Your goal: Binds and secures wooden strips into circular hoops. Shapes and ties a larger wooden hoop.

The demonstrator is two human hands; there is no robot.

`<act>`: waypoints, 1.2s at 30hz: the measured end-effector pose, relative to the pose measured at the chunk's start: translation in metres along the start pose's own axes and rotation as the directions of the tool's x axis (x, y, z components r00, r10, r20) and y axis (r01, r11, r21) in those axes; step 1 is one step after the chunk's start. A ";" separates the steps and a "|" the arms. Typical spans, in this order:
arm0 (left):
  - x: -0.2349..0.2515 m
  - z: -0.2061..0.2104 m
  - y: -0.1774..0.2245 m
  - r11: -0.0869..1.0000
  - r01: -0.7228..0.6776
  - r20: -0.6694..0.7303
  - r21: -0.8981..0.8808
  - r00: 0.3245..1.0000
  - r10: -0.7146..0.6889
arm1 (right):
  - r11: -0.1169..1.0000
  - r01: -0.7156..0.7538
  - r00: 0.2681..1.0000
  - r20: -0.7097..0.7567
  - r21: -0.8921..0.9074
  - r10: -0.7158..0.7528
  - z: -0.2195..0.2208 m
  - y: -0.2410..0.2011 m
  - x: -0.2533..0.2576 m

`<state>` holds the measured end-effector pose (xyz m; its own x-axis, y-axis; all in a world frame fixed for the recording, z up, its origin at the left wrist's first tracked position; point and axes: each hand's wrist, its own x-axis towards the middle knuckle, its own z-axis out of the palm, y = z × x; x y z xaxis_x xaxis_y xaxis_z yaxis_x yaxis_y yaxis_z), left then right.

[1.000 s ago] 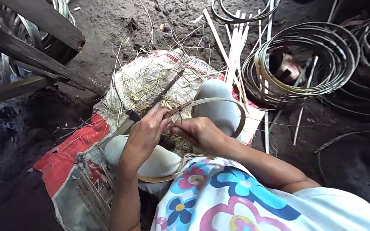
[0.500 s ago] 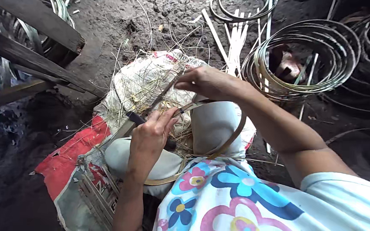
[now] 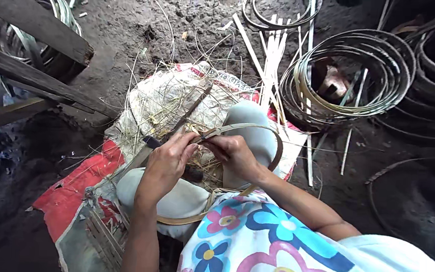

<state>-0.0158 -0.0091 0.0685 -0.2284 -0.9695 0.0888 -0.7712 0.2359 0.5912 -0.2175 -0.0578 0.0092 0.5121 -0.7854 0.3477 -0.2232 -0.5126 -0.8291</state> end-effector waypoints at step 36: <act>-0.047 0.048 0.022 0.946 -0.037 -0.434 0.322 0.882 0.182 | 0.889 0.456 0.871 0.184 0.040 -0.455 -0.041 -0.029 0.042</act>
<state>-0.0502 0.0448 0.0389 -0.0842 -0.8414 0.5338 -0.9126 0.2802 0.2976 -0.2237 -0.0905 0.0662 0.7000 -0.3874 0.5999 0.0685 -0.7998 -0.5964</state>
